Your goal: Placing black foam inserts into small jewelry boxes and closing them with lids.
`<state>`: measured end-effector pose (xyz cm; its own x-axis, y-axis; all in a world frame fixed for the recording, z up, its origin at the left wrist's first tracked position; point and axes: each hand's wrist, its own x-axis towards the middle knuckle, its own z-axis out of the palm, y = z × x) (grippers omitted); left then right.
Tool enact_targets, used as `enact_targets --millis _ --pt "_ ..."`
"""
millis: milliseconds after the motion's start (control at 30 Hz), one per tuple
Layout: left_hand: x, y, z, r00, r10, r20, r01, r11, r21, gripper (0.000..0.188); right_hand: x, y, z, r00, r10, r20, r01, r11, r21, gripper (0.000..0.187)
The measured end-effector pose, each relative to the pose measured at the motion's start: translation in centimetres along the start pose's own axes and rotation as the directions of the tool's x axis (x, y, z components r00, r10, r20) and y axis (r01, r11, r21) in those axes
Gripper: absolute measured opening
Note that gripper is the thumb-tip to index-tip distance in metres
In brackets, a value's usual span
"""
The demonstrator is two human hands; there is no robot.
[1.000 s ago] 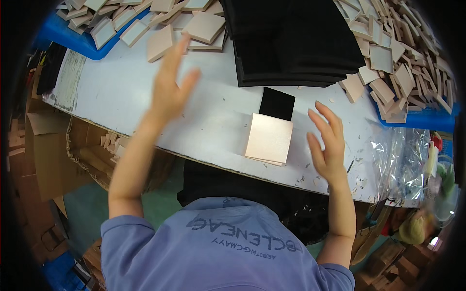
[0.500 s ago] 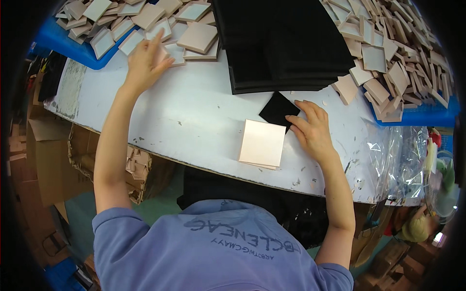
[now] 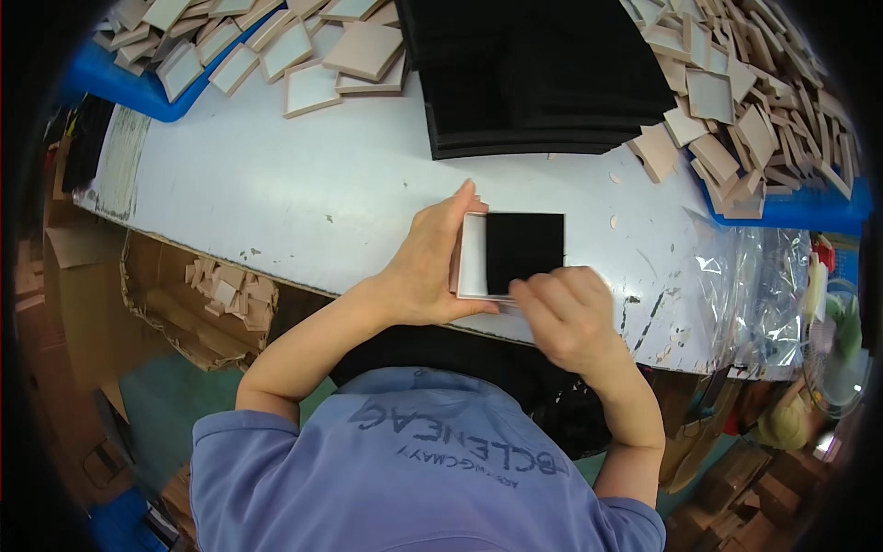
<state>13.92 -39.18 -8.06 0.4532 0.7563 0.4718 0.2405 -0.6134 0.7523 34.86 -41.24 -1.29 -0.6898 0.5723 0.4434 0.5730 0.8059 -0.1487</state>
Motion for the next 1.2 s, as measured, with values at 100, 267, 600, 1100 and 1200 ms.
enact_targets --millis 100,267,600,1100,1200 --pt "-0.3 -0.2 0.6 1.000 -0.002 -0.022 0.001 1.000 -0.019 0.124 0.5 -0.7 0.8 0.999 0.006 0.043 -0.010 0.996 0.088 0.019" --pt "0.0 0.2 0.0 1.000 0.015 0.021 -0.017 0.996 0.092 0.123 0.9 1.1 1.2 0.999 0.043 -0.001 -0.040 0.955 0.294 0.017" --pt "0.5 1.8 -0.2 0.985 -0.012 0.170 -0.025 0.977 0.213 0.064 -6.4 22.9 1.2 0.638 0.724 -0.263 -0.770 0.606 -0.199 0.048" --pt "0.4 2.2 -0.9 0.963 -0.066 0.260 -0.006 0.964 0.267 0.081 -2.6 5.1 0.9 0.883 0.447 -0.142 -0.350 0.830 0.435 0.069" --pt "-0.1 0.7 -0.3 0.992 0.090 0.094 -0.099 0.990 0.101 0.102 -0.9 4.0 0.7 0.937 0.347 0.045 -0.338 0.864 0.373 0.069"
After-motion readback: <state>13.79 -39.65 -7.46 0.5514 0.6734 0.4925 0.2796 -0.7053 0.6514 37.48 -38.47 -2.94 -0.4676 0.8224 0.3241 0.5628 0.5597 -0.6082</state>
